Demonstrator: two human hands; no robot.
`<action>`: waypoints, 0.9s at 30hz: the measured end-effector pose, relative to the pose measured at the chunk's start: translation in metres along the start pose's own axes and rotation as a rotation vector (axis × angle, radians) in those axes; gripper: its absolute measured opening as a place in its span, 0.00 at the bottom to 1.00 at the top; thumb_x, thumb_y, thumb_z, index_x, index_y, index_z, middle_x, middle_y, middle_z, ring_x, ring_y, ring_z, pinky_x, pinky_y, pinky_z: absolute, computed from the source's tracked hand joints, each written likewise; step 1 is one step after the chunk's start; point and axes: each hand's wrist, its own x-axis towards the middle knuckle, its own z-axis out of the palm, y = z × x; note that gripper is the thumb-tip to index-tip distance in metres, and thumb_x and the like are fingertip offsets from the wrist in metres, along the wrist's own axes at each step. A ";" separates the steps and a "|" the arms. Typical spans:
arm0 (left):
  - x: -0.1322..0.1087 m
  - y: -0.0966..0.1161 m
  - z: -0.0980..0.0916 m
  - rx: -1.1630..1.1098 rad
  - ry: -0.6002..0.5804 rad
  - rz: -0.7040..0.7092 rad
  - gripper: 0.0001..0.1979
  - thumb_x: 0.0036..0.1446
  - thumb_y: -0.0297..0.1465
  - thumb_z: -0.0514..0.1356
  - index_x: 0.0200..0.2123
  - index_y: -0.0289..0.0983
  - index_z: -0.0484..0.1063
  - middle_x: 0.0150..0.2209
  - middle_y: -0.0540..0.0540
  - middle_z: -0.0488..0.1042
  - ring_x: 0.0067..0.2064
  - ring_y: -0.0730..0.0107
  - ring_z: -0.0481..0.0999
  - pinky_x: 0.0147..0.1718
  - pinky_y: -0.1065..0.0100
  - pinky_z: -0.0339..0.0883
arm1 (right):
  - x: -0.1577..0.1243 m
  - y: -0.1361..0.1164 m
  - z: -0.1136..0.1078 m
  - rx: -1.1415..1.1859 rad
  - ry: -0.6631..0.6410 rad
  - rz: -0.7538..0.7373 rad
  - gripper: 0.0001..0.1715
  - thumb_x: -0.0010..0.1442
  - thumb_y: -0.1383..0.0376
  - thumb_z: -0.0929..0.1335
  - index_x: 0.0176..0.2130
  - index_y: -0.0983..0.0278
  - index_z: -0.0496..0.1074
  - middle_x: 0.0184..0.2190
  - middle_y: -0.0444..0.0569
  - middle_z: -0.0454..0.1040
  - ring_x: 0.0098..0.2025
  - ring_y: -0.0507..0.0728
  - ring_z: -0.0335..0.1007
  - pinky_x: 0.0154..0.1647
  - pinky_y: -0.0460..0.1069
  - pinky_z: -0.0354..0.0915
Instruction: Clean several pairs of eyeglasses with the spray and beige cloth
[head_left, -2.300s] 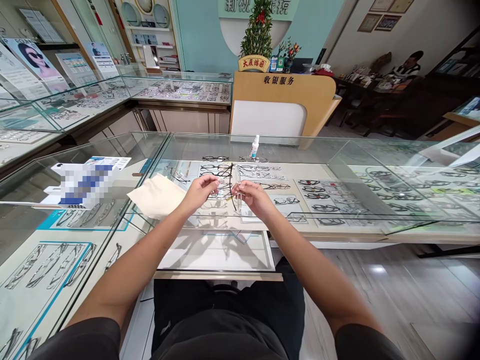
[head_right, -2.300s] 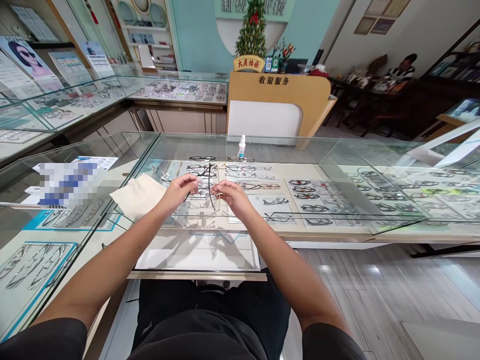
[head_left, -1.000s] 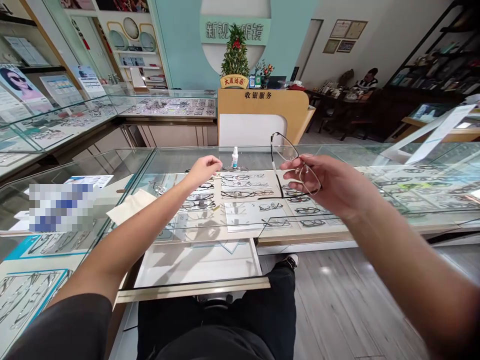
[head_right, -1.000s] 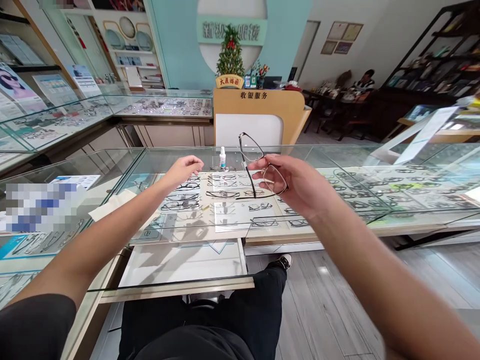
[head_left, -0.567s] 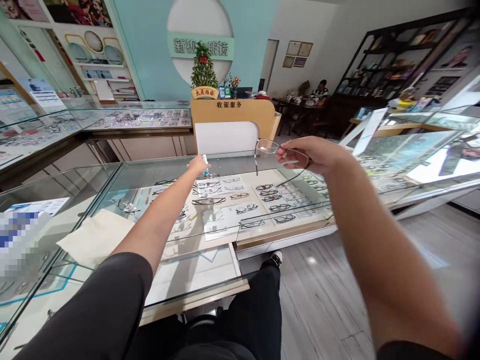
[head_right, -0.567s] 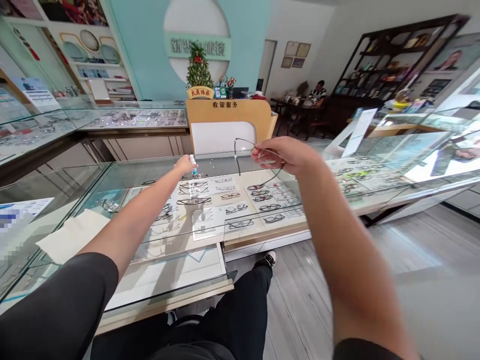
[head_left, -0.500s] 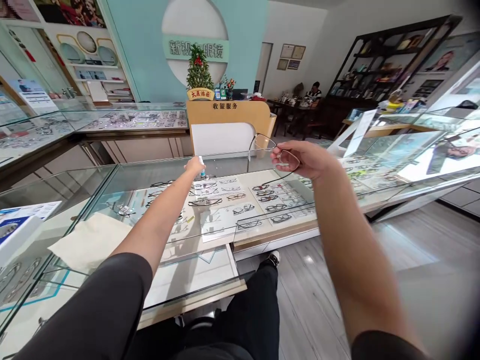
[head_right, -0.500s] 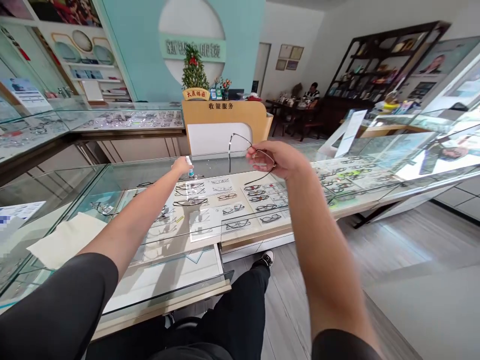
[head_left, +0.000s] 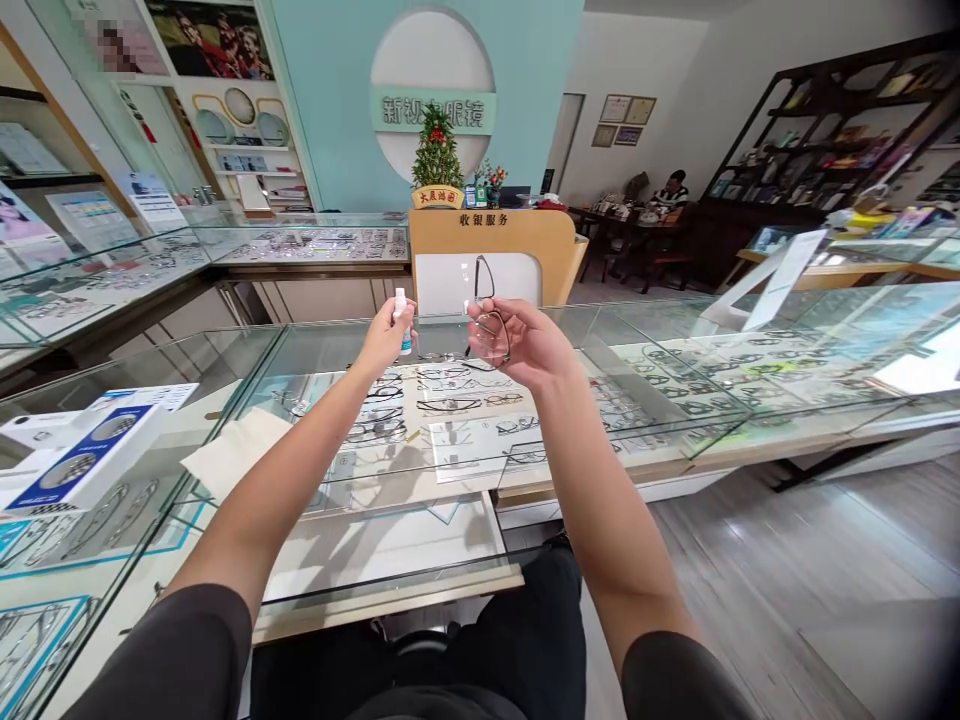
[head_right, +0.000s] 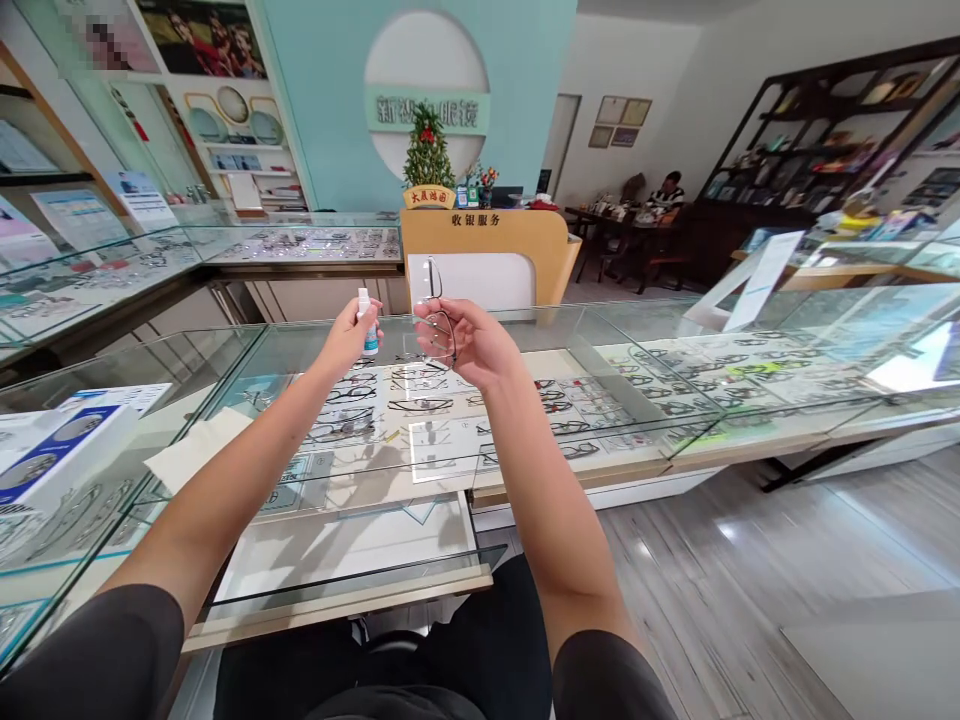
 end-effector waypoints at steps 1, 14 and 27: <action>-0.012 0.005 -0.013 -0.050 -0.021 0.022 0.22 0.74 0.54 0.63 0.55 0.43 0.73 0.39 0.50 0.75 0.34 0.70 0.78 0.38 0.66 0.75 | 0.008 0.006 0.009 0.002 -0.027 -0.004 0.06 0.62 0.60 0.79 0.36 0.58 0.82 0.44 0.47 0.90 0.43 0.57 0.85 0.46 0.52 0.83; -0.110 -0.025 -0.094 -0.345 -0.067 -0.038 0.31 0.56 0.55 0.76 0.48 0.43 0.66 0.37 0.54 0.72 0.37 0.70 0.76 0.39 0.65 0.76 | 0.068 0.126 0.068 0.098 -0.156 0.047 0.19 0.53 0.56 0.87 0.35 0.57 0.79 0.37 0.42 0.88 0.40 0.55 0.85 0.49 0.51 0.81; -0.143 -0.001 -0.086 -0.560 -0.187 -0.213 0.36 0.53 0.64 0.76 0.49 0.44 0.72 0.39 0.46 0.75 0.38 0.63 0.76 0.27 0.67 0.69 | 0.009 0.147 0.037 0.064 -0.067 0.057 0.27 0.47 0.51 0.89 0.32 0.58 0.77 0.39 0.43 0.85 0.45 0.54 0.82 0.57 0.52 0.79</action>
